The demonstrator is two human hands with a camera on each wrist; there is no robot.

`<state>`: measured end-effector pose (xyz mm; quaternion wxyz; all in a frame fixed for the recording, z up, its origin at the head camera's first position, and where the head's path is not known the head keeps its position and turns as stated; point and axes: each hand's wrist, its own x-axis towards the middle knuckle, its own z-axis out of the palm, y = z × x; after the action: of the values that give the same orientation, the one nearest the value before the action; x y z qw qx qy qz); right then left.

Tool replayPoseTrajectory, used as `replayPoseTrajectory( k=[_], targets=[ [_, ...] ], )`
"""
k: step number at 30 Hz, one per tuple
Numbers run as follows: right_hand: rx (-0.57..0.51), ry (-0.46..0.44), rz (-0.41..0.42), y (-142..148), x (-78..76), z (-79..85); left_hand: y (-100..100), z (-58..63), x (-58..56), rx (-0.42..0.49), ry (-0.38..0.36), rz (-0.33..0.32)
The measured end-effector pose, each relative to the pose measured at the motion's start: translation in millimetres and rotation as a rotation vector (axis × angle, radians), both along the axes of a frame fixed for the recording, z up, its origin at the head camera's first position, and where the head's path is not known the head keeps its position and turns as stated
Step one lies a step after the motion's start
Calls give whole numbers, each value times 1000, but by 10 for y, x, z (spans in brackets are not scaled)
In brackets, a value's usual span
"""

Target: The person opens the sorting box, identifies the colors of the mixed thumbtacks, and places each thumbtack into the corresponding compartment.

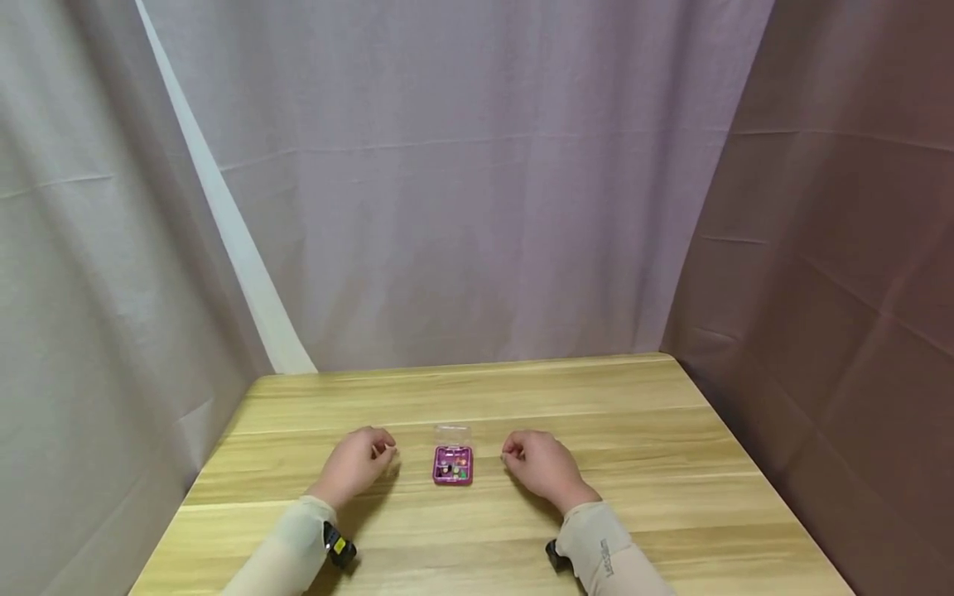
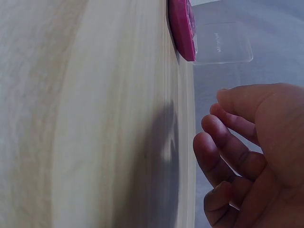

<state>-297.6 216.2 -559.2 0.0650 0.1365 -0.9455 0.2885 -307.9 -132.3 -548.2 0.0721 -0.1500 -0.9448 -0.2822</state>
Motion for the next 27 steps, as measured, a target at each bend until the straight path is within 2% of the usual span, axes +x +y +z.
replayPoseTrajectory(
  k=[6, 12, 16, 23, 27],
  targets=[
    [6, 4, -1, 7, -31, 68, -17, 12, 5, -19, -73, -77],
    [14, 22, -4, 0, -72, 140, 4, 58, -5, -54, -39, -140],
    [5, 34, -1, -6, -71, 149, 14, 31, -17, -52, -41, -140],
    [-6, 5, 19, -8, 13, 47, 9, -131, 57, -43, -58, -136],
    [9, 6, 11, -18, 28, -10, -5, -190, 84, -41, -28, -119]
  ],
)
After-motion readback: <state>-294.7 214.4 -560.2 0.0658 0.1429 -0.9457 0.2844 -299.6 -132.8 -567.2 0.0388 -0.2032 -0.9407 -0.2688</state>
